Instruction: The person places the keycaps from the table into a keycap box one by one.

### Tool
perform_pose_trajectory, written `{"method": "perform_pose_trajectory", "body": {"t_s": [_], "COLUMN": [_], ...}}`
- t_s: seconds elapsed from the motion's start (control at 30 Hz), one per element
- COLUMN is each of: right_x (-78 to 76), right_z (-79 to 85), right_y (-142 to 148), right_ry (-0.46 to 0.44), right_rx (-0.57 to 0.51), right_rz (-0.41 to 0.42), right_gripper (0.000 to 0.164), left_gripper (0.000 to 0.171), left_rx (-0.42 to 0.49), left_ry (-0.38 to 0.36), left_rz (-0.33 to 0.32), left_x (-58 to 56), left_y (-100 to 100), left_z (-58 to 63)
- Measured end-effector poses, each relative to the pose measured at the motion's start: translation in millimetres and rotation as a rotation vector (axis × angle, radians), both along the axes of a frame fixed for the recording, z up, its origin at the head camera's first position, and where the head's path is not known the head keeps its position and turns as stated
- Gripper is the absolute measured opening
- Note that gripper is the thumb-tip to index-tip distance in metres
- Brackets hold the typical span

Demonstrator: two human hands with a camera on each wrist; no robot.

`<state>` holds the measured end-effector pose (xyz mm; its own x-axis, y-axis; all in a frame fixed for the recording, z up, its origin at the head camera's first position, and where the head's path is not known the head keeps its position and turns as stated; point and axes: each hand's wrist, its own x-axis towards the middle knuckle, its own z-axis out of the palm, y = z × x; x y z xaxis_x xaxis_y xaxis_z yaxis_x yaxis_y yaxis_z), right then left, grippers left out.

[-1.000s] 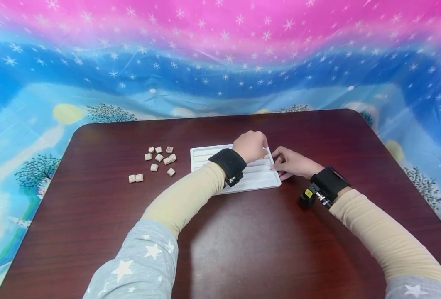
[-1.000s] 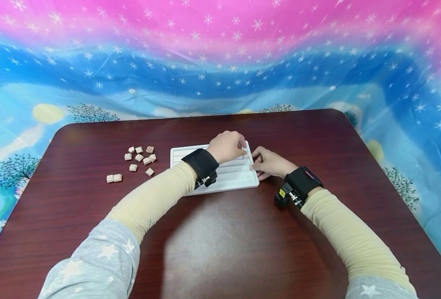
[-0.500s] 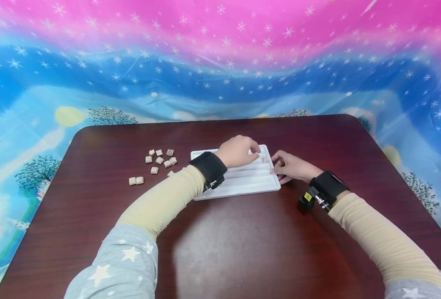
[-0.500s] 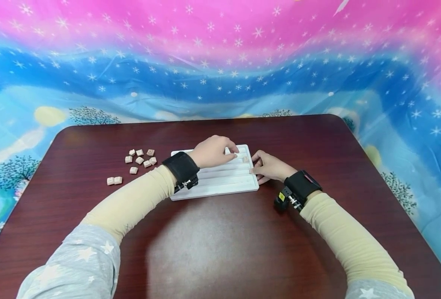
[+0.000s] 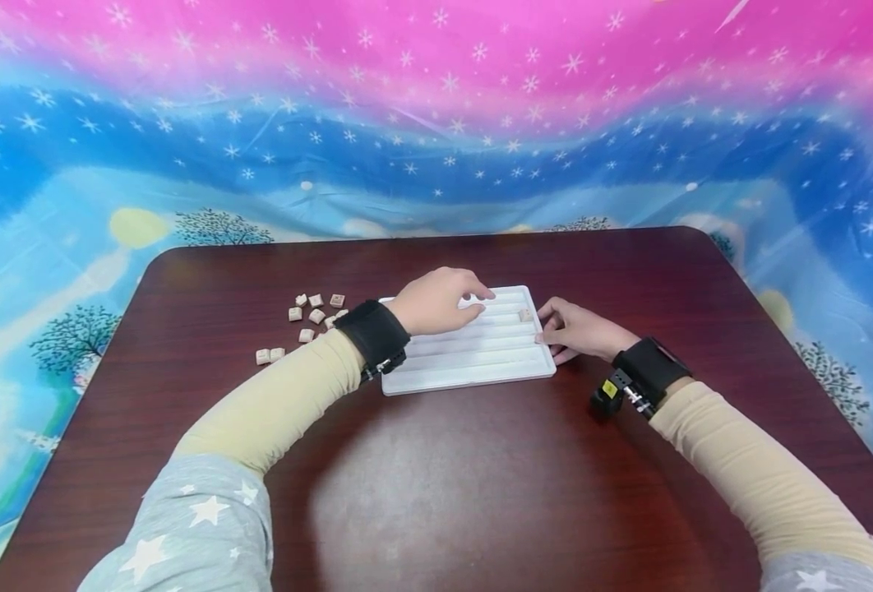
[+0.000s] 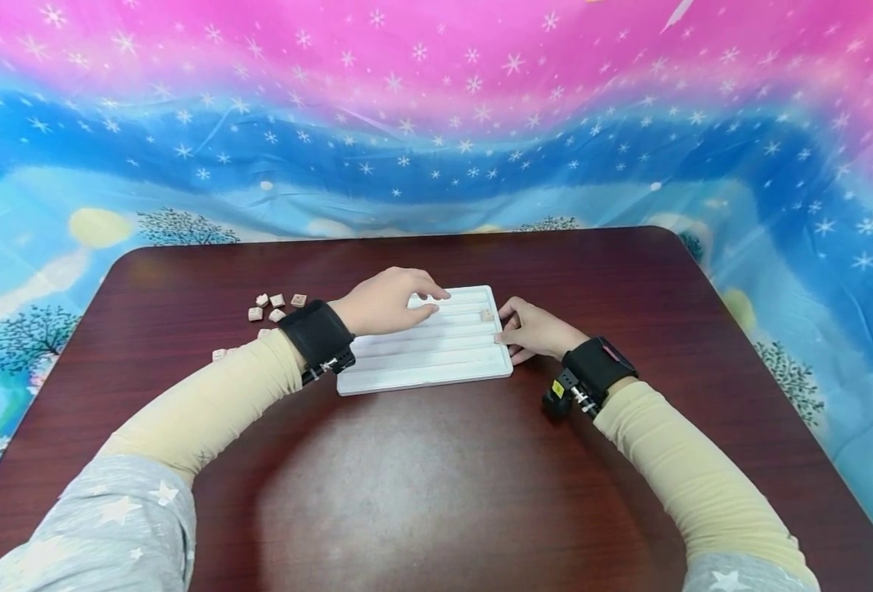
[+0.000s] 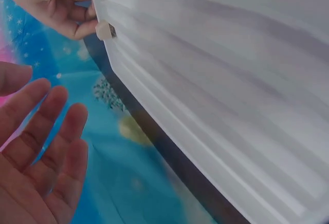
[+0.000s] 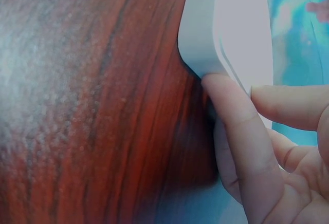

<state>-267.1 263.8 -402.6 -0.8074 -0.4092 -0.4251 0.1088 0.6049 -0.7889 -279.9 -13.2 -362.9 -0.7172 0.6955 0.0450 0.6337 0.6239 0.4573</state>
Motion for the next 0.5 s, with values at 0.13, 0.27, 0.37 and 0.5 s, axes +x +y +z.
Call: {"method": "perform_pose_trajectory", "body": {"t_s": [0.13,0.27,0.37,0.5], "right_x": [-1.9,-2.5,-1.3,-0.2], "right_z": [-0.9,-0.6,0.4,1.3], "right_y": [0.6,-0.1,-0.9,-2.2], "right_ry": [0.0,-0.001,0.001,0.002], "right_rx": [0.013,0.021,0.03,0.035], "right_rz": [-0.002,0.003,0.007,0.004], "right_gripper": [0.042,0.044,0.045,0.045], "left_gripper": [0.032,0.031,0.029,0.028], "left_rx": [0.025,0.042,0.053,0.067], "left_ry": [0.003,0.007,0.023,0.045], "left_rz": [-0.014,-0.001,0.003,0.01], "left_x": [-0.1,0.1,0.1,1.5], "left_y": [-19.0,-36.4,-47.9,-63.7], "left_z": [-0.4,0.4,0.4,-1.2]}}
